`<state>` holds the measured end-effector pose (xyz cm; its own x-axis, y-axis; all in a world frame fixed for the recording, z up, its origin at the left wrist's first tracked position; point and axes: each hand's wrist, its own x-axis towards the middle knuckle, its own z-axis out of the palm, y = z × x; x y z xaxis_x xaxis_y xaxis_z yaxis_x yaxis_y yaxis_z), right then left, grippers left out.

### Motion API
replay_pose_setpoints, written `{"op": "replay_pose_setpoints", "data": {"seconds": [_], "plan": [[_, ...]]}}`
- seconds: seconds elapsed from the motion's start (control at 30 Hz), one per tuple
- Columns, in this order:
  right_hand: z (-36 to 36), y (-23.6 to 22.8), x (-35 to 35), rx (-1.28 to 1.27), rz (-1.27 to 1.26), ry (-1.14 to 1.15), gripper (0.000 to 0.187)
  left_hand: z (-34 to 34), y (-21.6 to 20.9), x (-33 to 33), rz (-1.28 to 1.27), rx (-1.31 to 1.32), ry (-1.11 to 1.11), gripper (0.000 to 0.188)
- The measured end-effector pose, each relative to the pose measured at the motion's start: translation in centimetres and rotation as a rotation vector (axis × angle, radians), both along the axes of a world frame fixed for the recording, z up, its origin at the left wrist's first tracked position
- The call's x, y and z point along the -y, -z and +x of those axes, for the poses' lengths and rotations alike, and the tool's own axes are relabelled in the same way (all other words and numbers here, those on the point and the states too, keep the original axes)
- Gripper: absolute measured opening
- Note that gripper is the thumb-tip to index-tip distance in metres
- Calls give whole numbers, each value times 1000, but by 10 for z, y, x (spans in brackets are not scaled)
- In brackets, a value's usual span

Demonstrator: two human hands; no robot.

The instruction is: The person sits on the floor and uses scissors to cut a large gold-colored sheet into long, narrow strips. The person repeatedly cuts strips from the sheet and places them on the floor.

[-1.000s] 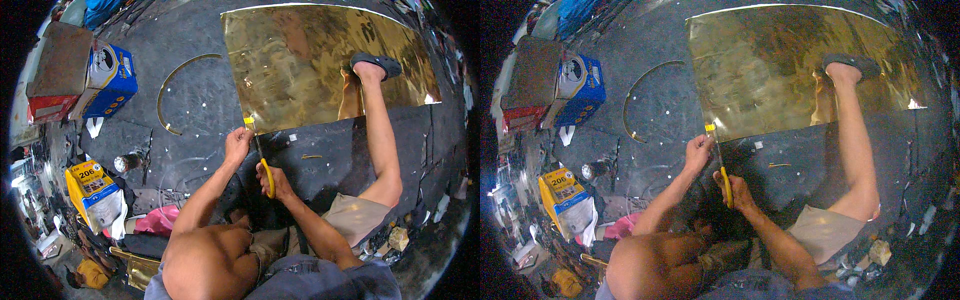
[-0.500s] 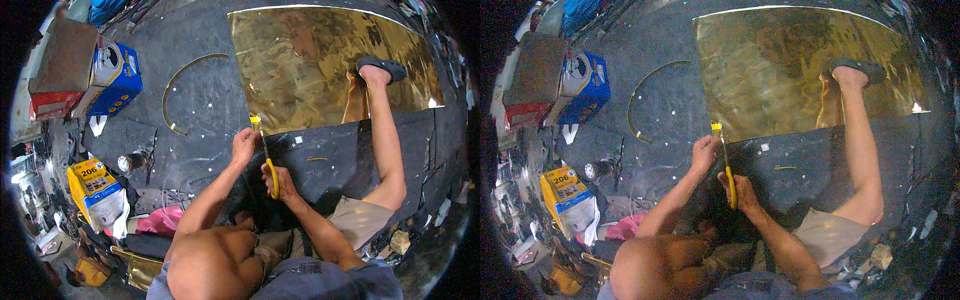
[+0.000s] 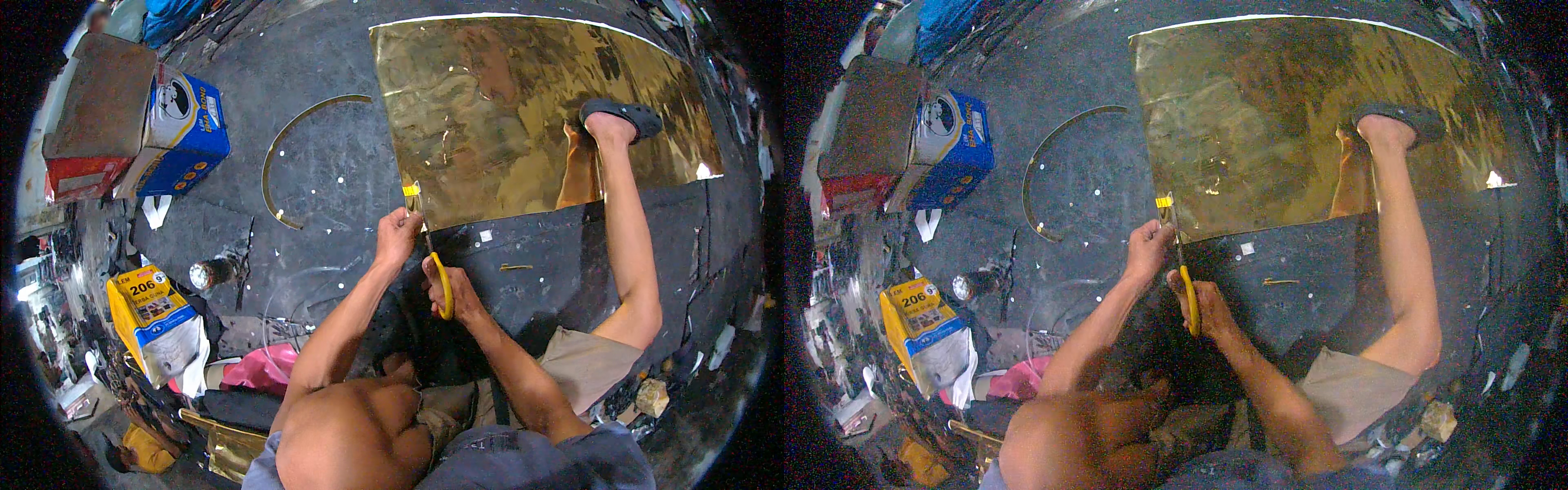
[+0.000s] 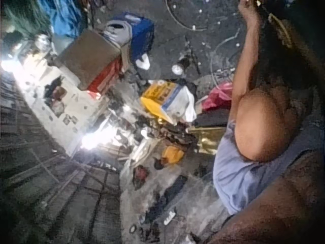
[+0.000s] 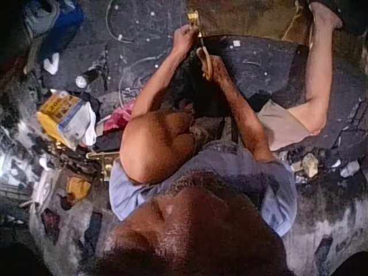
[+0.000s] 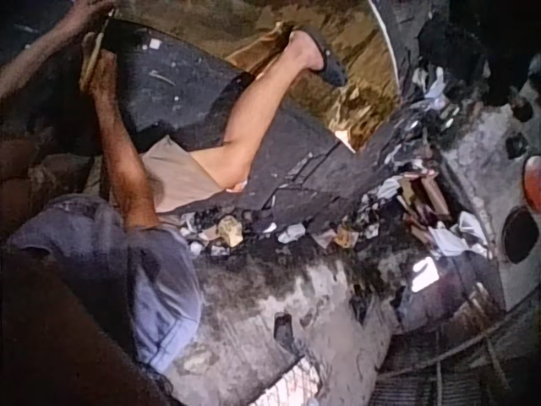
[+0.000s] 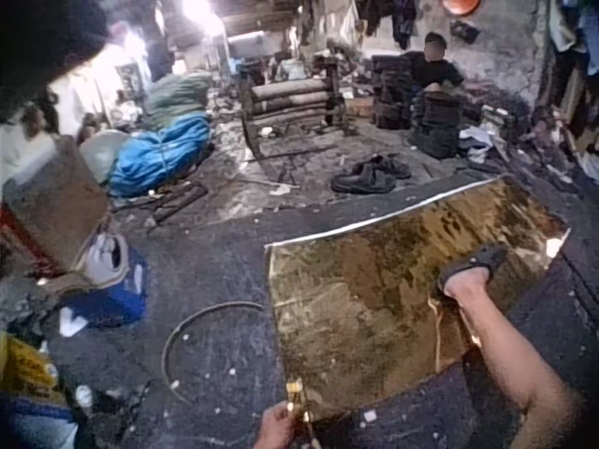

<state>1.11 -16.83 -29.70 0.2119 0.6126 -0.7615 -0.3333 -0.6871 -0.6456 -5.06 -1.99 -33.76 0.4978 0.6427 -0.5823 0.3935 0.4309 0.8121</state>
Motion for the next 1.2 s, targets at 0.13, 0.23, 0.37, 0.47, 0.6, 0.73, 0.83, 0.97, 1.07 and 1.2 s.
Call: {"op": "replay_pose_setpoints", "data": {"seconds": [0.13,0.23,0.37,0.47,0.6,0.73,0.83,0.97,1.07,1.2], "plan": [[-1,-2,-1,22,-43,12,71,-2,0,-1,-48,32,1,18],[-2,-4,-5,96,-79,-10,72,0,-9,-6,-100,9,29,17],[-1,-19,-13,159,-67,-13,74,-3,-6,-8,-83,18,46,18],[6,-13,-14,117,-6,-21,76,-1,-11,-10,-85,33,72,18],[10,-16,-27,141,-56,-65,87,-1,-9,-10,-100,87,32,18],[20,-10,-43,291,130,-87,89,-3,-15,-16,-186,116,33,19],[29,-2,-56,231,37,-63,90,-2,-32,-20,-166,61,106,21],[37,6,-82,411,215,23,84,1,-32,-16,-262,233,-36,22],[47,28,-94,665,339,-26,79,-1,-43,-19,-54,89,102,23],[60,25,-117,553,132,-98,75,-5,-44,-22,-32,50,166,20]]}}
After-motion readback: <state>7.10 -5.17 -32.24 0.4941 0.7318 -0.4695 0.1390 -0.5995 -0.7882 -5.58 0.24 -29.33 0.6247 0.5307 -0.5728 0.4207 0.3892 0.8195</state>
